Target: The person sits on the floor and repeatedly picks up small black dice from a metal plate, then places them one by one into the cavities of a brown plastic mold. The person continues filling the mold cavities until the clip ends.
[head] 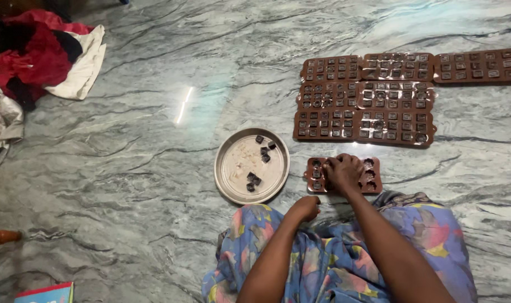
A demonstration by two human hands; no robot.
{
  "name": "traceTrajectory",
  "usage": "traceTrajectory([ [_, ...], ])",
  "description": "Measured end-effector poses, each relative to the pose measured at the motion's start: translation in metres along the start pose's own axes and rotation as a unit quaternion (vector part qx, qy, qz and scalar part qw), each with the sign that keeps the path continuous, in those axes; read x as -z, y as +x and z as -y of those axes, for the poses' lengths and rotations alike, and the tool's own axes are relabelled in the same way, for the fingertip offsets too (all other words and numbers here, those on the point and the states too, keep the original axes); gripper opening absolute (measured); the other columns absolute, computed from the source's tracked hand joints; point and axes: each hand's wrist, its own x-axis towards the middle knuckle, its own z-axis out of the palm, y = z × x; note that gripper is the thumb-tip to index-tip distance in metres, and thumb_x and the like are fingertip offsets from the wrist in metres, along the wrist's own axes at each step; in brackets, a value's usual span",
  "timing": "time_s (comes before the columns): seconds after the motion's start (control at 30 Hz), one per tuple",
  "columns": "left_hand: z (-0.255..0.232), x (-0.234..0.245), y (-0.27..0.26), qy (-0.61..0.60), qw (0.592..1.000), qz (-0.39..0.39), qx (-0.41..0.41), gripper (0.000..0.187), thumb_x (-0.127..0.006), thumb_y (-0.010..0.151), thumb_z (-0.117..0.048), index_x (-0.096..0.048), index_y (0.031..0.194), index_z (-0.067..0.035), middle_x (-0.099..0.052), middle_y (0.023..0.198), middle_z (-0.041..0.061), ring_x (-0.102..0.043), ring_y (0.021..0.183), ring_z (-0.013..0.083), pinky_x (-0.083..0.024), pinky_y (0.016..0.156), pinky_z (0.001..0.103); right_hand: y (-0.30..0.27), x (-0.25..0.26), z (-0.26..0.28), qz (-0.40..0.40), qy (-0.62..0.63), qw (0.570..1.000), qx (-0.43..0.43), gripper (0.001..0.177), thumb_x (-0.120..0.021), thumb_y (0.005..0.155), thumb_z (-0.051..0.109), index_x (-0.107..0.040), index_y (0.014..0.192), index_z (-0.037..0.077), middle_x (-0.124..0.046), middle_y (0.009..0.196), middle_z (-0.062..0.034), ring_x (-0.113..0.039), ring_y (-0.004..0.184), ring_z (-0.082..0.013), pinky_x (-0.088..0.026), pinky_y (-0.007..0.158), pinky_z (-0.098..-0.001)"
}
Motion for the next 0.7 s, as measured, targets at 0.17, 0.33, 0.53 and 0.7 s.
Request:
traceTrajectory([
  [0.17, -0.003, 0.000, 0.003, -0.010, 1.000, 0.002, 0.006, 0.035, -0.073, 0.086, -0.018, -0.072, 0.118, -0.003, -0.070, 0.113, 0.027, -0.068, 0.109, 0.0416, -0.053, 0.092, 0.049, -0.001, 0.003, 0.001, 0.008, 0.002, 1.000, -0.023, 0.029, -0.073, 0.089, 0.045, -0.078, 0.115, 0.034, -0.060, 0.131, -0.0037, -0.042, 0.132, -0.0339, -0.023, 0.115, -0.0609],
  [0.33, -0.006, 0.001, 0.002, 0.011, 0.999, 0.048, 0.018, 0.027, -0.070, 0.091, -0.019, -0.073, 0.107, 0.003, -0.073, 0.104, 0.029, -0.072, 0.100, 0.0421, -0.056, 0.086, 0.051, -0.002, 0.005, 0.003, -0.002, 0.005, 1.000, -0.024, 0.026, -0.076, 0.087, 0.039, -0.079, 0.113, 0.035, -0.060, 0.131, -0.0046, -0.042, 0.132, -0.0342, -0.026, 0.112, -0.0584],
  [0.53, -0.009, 0.004, -0.003, -0.005, 1.000, -0.008, -0.027, 0.033, -0.074, 0.083, -0.016, -0.072, 0.113, -0.001, -0.072, 0.107, 0.026, -0.069, 0.101, 0.0410, -0.055, 0.087, 0.049, 0.008, 0.004, 0.001, -0.001, 0.019, 0.999, -0.033, 0.032, -0.080, 0.082, 0.039, -0.079, 0.114, 0.034, -0.062, 0.133, -0.0027, -0.045, 0.130, -0.0327, -0.027, 0.111, -0.0587],
  [0.7, -0.013, 0.009, -0.007, -0.034, 0.999, 0.032, 0.027, 0.034, -0.070, 0.088, -0.017, -0.070, 0.119, -0.002, -0.072, 0.110, 0.025, -0.072, 0.101, 0.0400, -0.056, 0.088, 0.048, 0.017, 0.010, 0.002, 0.045, 0.014, 0.997, -0.059, 0.037, -0.080, 0.084, 0.048, -0.079, 0.112, 0.025, -0.062, 0.135, -0.0026, -0.046, 0.132, -0.0328, -0.027, 0.110, -0.0603],
])
